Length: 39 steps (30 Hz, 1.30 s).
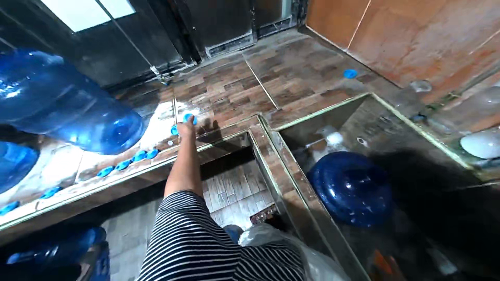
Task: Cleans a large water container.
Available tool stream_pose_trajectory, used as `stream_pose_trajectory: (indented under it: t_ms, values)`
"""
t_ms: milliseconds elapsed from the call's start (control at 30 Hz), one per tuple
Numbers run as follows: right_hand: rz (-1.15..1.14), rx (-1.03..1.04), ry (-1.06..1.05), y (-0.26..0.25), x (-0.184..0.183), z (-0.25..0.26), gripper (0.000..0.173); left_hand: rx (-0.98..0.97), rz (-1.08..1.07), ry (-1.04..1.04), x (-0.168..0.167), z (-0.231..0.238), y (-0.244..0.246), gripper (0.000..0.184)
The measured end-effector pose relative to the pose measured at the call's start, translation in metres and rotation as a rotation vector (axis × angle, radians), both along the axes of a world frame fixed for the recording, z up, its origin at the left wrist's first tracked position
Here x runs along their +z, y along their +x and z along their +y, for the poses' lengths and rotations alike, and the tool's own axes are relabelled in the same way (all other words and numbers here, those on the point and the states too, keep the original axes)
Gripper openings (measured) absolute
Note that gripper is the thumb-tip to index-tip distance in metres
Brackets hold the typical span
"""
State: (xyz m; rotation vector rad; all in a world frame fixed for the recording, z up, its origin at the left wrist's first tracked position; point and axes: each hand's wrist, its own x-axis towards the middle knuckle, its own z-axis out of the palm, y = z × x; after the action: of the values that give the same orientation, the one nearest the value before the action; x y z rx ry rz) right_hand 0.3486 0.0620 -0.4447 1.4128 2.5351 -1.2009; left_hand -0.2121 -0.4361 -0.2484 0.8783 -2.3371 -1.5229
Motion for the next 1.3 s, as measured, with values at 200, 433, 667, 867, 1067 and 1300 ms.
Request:
stream_pose_trajectory:
  t_ms: [200, 433, 667, 867, 1067, 1300]
  values:
    - [-0.146, -0.195, -0.108, -0.04, 0.066, -0.034, 0.061, -0.409, 0.085, -0.242, -0.003, 0.085, 0.036, 0.071]
    - [-0.189, -0.353, -0.223, -0.038, 0.081, -0.033, 0.057, -1.655, 0.117, -0.202, -0.038, 0.341, 0.195, 0.089]
    - [-0.199, -0.486, -0.285, -0.025, 0.08, -0.02, 0.053, -1.584, 0.123, 0.066, -0.044, 0.491, 0.24, 0.081]
    - [-0.026, -0.676, -0.483, -0.033, 0.061, -0.009, 0.044, -1.847, 0.082, 0.178, -0.035, 0.584, 0.267, 0.071]
    - [-0.23, -0.564, -0.517, -0.004, 0.032, 0.017, 0.051, -2.085, 0.086, -0.126, -0.026, 0.606, 0.294, 0.074]
    - [-0.347, -0.381, -0.372, -0.02, 0.086, 0.063, 0.05, -1.796, 0.088, 0.329, -0.029, 0.562, 0.27, 0.049]
